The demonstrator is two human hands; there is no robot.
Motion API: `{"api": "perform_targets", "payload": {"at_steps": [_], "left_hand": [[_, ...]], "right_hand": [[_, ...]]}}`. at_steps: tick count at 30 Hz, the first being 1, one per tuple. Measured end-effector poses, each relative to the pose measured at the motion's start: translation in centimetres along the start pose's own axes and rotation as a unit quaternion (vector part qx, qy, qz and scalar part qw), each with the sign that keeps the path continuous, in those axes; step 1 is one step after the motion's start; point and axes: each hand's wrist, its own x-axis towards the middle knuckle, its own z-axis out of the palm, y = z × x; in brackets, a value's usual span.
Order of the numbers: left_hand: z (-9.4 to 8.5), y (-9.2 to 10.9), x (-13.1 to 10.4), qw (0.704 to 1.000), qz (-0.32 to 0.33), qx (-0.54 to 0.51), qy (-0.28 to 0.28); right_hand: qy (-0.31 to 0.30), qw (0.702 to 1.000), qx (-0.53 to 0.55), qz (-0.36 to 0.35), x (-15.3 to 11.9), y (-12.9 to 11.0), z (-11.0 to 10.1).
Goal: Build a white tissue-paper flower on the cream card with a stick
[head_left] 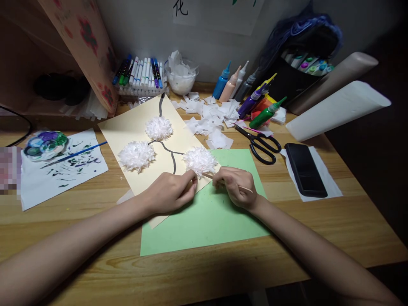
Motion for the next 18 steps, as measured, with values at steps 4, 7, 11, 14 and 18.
{"api": "perform_targets", "payload": {"at_steps": [4, 7, 11, 14, 18], "left_hand": [[-0.1, 0.1, 0.1, 1.000, -0.005, -0.003, -0.005], [-0.1, 0.2, 0.1, 1.000, -0.008, -0.003, -0.002], [-0.1, 0.1, 0.1, 1.000, -0.007, -0.003, -0.001], [-0.1, 0.1, 0.0, 1.000, -0.006, -0.007, -0.005], [-0.1, 0.1, 0.0, 1.000, -0.010, -0.007, -0.003]], "right_hand": [[0.036, 0.990, 0.034, 0.134, 0.7, -0.7, 0.6], [0.056, 0.976, 0.075, 0.196, 1.0, -1.1, 0.9], [0.084, 0.983, 0.072, 0.149, 0.4, -0.9, 0.7], [0.102, 0.991, 0.034, 0.079, -0.1, -0.8, 0.4], [0.066, 0.998, 0.002, 0.005, 0.0, -0.7, 0.3]]}}
